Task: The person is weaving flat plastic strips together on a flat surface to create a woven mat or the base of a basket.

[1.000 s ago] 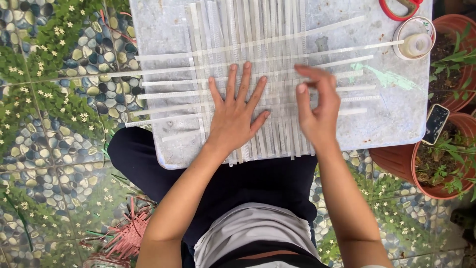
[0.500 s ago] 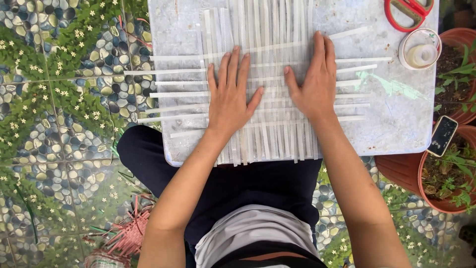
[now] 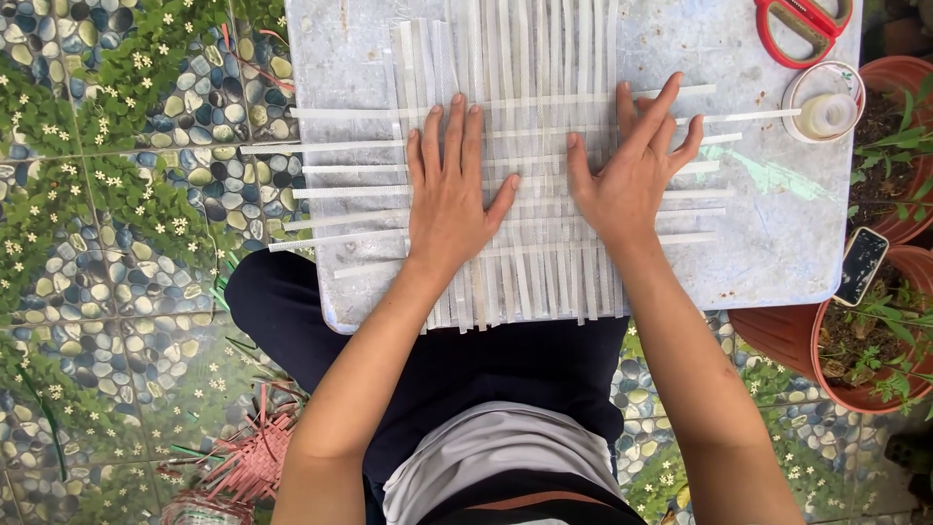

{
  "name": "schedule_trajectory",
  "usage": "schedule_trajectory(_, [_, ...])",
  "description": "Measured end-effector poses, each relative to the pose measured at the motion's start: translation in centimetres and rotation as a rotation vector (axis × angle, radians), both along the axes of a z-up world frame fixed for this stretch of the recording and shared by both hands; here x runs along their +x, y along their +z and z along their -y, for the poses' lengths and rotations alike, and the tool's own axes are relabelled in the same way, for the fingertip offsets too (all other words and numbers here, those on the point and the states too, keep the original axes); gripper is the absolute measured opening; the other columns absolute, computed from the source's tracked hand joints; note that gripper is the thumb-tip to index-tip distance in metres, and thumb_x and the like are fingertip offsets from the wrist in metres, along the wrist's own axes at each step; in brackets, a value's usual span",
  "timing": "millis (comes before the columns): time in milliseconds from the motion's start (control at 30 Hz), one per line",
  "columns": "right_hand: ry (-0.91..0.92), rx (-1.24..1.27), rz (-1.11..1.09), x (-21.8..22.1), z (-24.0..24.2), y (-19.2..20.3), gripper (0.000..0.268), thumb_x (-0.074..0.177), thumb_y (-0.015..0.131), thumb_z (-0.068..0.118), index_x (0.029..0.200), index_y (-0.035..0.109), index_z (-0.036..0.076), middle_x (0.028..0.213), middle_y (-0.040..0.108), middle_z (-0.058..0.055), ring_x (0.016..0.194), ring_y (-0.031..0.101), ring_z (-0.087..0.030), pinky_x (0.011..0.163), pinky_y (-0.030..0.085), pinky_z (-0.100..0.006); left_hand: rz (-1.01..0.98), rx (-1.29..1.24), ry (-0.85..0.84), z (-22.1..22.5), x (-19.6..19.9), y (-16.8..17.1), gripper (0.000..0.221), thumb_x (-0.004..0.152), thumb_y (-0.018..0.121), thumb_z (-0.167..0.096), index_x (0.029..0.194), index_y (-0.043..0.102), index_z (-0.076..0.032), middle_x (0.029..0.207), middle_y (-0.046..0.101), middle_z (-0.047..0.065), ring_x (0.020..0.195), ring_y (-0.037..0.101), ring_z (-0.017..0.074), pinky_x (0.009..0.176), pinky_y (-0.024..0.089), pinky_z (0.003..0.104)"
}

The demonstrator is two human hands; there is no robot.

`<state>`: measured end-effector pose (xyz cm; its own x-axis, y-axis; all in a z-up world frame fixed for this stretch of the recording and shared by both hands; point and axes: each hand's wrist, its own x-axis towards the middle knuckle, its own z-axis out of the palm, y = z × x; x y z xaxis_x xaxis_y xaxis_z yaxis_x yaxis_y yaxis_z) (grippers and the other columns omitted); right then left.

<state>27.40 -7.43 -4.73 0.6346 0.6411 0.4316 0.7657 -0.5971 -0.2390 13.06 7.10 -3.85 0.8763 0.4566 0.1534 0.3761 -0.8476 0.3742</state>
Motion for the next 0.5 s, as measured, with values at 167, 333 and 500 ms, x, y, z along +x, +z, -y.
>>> schedule_trajectory(167, [-0.017, 0.023, -0.059, -0.17, 0.0, 0.04, 0.097, 0.102, 0.072, 0.028, 0.151, -0.004, -0.006, 0.14, 0.068, -0.017, 0.128, 0.049, -0.026, 0.117, 0.007, -0.058, -0.012, -0.005, 0.002, -0.04, -0.1, 0.05, 0.079, 0.098, 0.053, -0.049, 0.149, 0.029, 0.006, 0.157, 0.023, 0.023, 0.146, 0.019, 0.0406, 0.119, 0.012, 0.06])
schedule_trajectory(333, [-0.015, 0.049, -0.079, -0.1, 0.05, -0.02, 0.099, 0.1, 0.075, 0.026, 0.153, -0.004, -0.004, 0.134, 0.066, -0.014, 0.124, 0.05, -0.027, 0.117, 0.008, -0.058, -0.007, -0.01, 0.001, -0.05, -0.14, 0.23, 0.078, 0.098, 0.053, -0.048, 0.149, 0.03, 0.006, 0.157, 0.022, 0.023, 0.146, 0.019, 0.0403, 0.119, 0.012, 0.06])
schedule_trajectory(500, [-0.006, 0.047, -0.066, 0.1, 0.22, -0.42, 0.093, 0.104, 0.071, 0.028, 0.152, -0.001, -0.005, 0.131, 0.072, -0.013, 0.115, 0.054, -0.023, 0.117, 0.01, -0.057, 0.045, -0.035, 0.009, 0.03, -0.14, 0.29, 0.077, 0.097, 0.055, -0.046, 0.148, 0.03, 0.005, 0.152, 0.032, 0.025, 0.144, 0.024, 0.0399, 0.119, 0.012, 0.06])
